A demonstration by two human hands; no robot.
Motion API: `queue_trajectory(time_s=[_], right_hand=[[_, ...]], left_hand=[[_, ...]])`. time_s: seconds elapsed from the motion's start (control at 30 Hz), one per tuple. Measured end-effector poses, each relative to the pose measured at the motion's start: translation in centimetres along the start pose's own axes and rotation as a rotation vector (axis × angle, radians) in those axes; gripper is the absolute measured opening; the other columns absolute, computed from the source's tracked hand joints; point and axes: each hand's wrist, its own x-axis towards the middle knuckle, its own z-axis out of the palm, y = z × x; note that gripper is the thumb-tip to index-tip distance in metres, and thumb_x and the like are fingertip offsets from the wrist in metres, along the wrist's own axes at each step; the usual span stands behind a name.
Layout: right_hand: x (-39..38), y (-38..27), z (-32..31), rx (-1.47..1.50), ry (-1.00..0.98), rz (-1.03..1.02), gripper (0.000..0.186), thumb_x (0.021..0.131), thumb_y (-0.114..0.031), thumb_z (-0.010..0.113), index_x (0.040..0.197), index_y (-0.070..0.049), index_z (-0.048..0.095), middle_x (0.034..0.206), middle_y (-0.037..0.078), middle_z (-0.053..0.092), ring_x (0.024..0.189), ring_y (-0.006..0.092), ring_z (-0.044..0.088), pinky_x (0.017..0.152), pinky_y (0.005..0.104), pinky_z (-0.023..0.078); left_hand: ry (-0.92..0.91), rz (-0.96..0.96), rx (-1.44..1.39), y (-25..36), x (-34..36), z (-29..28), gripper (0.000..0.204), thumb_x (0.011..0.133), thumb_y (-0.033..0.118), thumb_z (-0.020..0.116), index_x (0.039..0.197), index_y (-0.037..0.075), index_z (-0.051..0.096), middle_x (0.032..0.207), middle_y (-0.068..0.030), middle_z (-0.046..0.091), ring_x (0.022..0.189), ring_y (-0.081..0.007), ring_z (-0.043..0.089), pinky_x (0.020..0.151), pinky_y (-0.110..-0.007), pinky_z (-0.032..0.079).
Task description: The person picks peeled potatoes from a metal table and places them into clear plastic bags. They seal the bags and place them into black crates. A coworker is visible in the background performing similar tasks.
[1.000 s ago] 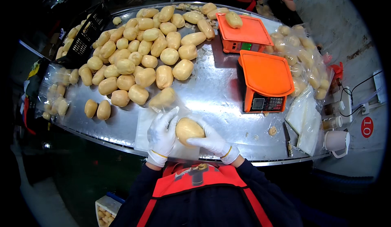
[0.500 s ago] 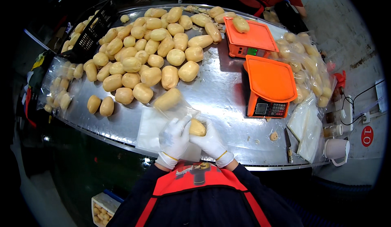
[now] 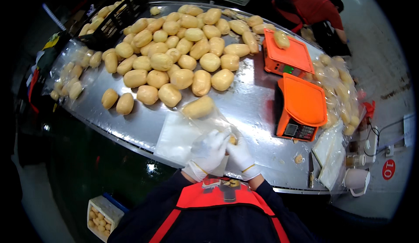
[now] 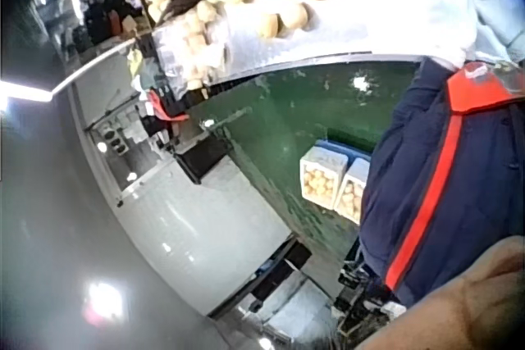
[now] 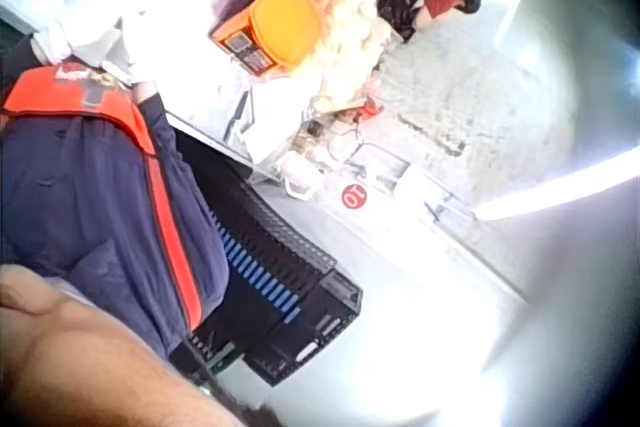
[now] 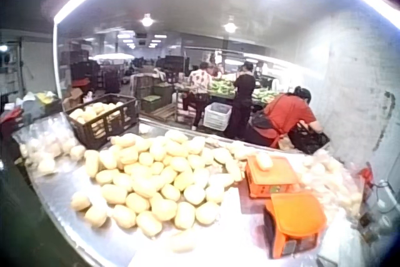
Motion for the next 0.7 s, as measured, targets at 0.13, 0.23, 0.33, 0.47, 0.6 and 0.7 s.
queue_trajectory(time_s=[0.13,0.23,0.33,0.47,0.6,0.7], right_hand=[[1.4,0.5,-0.6,0.191,-0.084,0.131,0.051,0.098,-0.030,0.065,0.145,-0.012,0.052,0.078,-0.004,0.059,0.052,0.0026,0.049,0.042,0.0197,0.033],[3.6,0.4,-1.5,-0.351,-0.217,-0.342,0.055,0.094,-0.025,0.069,0.144,-0.012,0.053,0.110,0.010,0.065,0.092,0.0200,0.064,0.079,0.0343,0.052],[4.4,-0.4,-1.2,-0.457,-0.352,-0.427,0.063,0.088,-0.024,0.073,0.146,-0.010,0.052,0.138,0.019,0.057,0.126,0.0341,0.054,0.111,0.0448,0.040],[6.7,0.7,-2.1,-0.728,-0.326,-0.532,0.064,0.087,-0.027,0.071,0.145,-0.008,0.052,0.135,0.019,0.060,0.120,0.0400,0.057,0.106,0.0449,0.044],[8.0,2.1,-0.7,-0.553,-0.106,-0.627,0.062,0.086,-0.026,0.071,0.143,-0.008,0.054,0.130,0.020,0.063,0.117,0.0391,0.060,0.102,0.0443,0.047],[7.2,-0.1,1.4,-0.465,-0.082,-0.599,0.056,0.088,-0.022,0.071,0.140,-0.007,0.057,0.124,0.021,0.065,0.108,0.0342,0.065,0.093,0.0400,0.052]], left_hand=[[0.002,-0.011,-0.053,-0.2,-0.2,0.4,0.029,0.093,0.017,0.064,0.121,0.011,0.070,0.085,-0.0092,0.062,0.078,-0.0291,0.066,0.069,-0.041,0.053],[0.061,0.027,-0.097,-0.8,-0.1,0.7,0.025,0.091,0.015,0.067,0.114,0.010,0.071,0.085,-0.0091,0.062,0.081,-0.0294,0.065,0.072,-0.041,0.053],[0.085,0.029,-0.106,-1.0,0.0,1.4,0.020,0.089,0.014,0.069,0.109,0.009,0.072,0.086,-0.0089,0.062,0.082,-0.0296,0.065,0.073,-0.041,0.053],[0.136,0.029,-0.165,-1.2,0.3,1.8,0.020,0.088,0.013,0.070,0.108,0.009,0.072,0.085,-0.0088,0.062,0.082,-0.0298,0.065,0.073,-0.040,0.053],[0.100,0.007,-0.206,-1.1,0.8,1.3,0.021,0.091,0.017,0.065,0.110,0.009,0.070,0.090,-0.0105,0.064,0.087,-0.0307,0.065,0.075,-0.042,0.053],[0.115,-0.024,-0.233,-1.9,0.4,2.3,0.022,0.091,0.016,0.066,0.112,0.009,0.070,0.090,-0.0101,0.064,0.088,-0.0306,0.065,0.076,-0.042,0.053]])
